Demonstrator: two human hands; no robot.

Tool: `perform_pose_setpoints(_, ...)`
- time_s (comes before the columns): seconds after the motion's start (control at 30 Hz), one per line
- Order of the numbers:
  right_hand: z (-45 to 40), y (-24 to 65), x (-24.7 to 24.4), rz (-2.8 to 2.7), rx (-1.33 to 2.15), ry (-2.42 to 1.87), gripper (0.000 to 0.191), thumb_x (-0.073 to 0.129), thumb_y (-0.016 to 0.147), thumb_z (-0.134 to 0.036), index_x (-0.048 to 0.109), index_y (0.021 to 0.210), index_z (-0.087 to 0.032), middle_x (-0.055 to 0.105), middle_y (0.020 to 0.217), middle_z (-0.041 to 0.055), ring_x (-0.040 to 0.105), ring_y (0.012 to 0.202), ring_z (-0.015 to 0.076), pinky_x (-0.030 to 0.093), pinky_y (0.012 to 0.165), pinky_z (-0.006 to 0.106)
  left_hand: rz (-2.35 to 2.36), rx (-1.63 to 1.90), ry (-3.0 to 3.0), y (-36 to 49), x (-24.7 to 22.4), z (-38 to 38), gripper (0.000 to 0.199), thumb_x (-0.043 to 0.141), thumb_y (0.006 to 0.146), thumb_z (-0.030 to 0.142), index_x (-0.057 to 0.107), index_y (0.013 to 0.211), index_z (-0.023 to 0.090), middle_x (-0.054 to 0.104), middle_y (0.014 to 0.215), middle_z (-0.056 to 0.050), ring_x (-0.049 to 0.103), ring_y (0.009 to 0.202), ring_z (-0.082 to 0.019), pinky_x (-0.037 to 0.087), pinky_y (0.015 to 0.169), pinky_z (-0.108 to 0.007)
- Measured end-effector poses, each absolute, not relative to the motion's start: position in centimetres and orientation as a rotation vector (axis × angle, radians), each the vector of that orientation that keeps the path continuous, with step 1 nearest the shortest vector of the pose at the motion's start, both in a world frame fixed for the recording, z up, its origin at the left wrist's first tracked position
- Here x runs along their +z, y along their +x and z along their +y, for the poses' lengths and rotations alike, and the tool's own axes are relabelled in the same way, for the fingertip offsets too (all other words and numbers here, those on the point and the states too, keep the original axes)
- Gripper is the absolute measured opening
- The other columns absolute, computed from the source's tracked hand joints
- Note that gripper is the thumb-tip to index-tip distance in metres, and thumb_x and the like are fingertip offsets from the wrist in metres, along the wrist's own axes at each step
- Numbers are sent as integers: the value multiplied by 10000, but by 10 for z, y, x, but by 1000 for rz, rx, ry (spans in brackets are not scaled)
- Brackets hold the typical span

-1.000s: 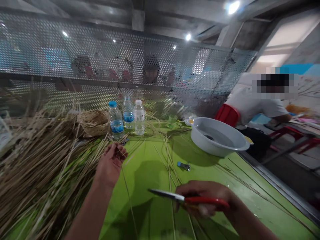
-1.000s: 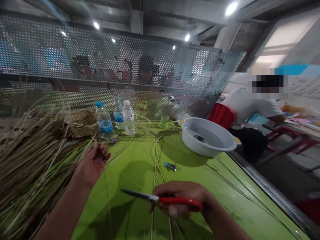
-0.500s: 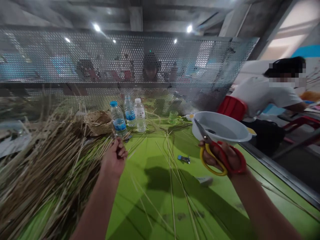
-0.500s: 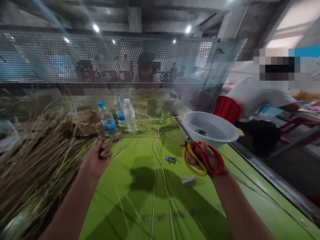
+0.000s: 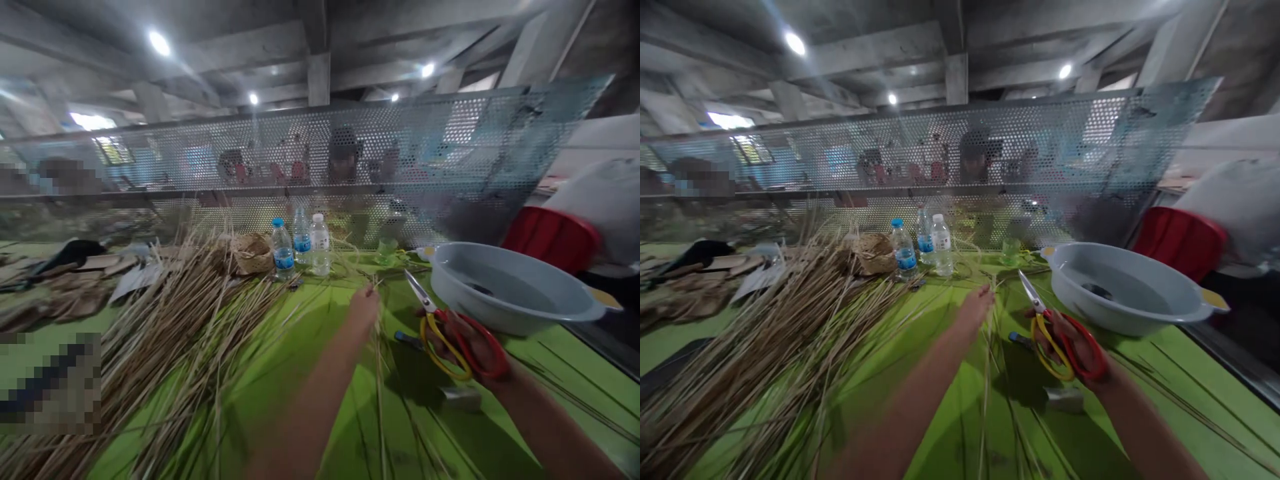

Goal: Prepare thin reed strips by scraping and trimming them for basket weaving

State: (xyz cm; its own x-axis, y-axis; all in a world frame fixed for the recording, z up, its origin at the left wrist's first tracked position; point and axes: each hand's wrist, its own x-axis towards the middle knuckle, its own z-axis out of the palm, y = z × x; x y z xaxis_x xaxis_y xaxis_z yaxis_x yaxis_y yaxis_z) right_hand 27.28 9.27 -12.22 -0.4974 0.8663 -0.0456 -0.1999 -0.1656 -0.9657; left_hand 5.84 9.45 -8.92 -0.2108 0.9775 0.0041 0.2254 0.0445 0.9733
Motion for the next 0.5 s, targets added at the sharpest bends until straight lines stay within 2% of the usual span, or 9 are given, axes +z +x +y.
perform_pose_setpoints(0.1, 97, 274, -125, -1286, 1780, -813, 484, 543, 853, -573, 605, 1167, -209, 518, 606, -3, 415, 454, 113, 332, 381, 212, 1660, 1103, 1492, 46, -86, 86, 414, 590, 810, 189, 636, 1220, 168, 625, 1310, -142, 587, 1176, -267, 430, 1007, -355)
perform_pose_setpoints(0.2, 97, 272, -122, -1280, 1760, -814, 482, 543, 858, -576, 611, 1160, -207, 514, 596, -4, 421, 454, 110, 345, 379, 206, 1774, 992, 1685, 12, -75, 63, 466, 584, 821, 239, 601, 1284, 192, 607, 1339, -117, 531, 1239, -264, 351, 1078, -356)
perform_pose_setpoints(0.27, 96, 270, -120, -1283, 1746, -815, 476, 549, 856, -579, 621, 1141, -204, 519, 598, -3, 438, 464, 112, 364, 391, 209, 1880, 915, 1754, -19, -68, 44, 490, 587, 809, 244, 592, 1293, 167, 594, 1348, -141, 500, 1264, -306, 305, 1099, -421)
perform_pose_setpoints(0.33, 95, 269, -120, -1287, 1717, -827, 483, 563, 844, -582, 626, 1136, -203, 527, 603, -2, 458, 471, 119, 366, 384, 213, 2007, 815, 1785, -51, -63, 28, 495, 573, 817, 257, 583, 1298, 138, 593, 1336, -179, 508, 1245, -350, 313, 1070, -482)
perform_pose_setpoints(0.4, 95, 268, -121, -1299, 1668, -862, 505, 565, 829, -601, 632, 1130, -202, 539, 601, 2, 460, 452, 124, 352, 358, 220, 2222, 437, 1866, -80, -62, 14, 461, 517, 861, 313, 592, 1286, 151, 645, 1266, -171, 597, 1138, -331, 408, 972, -445)
perform_pose_setpoints(0.5, 95, 267, -124, -1321, 1577, -924, 517, 558, 807, -636, 653, 1085, -211, 577, 598, 16, 471, 420, 130, 353, 339, 236, 2317, 96, 1857, -110, -67, -2, 373, 507, 867, 354, 667, 1168, 202, 724, 1121, -130, 659, 1024, -308, 458, 830, -378)
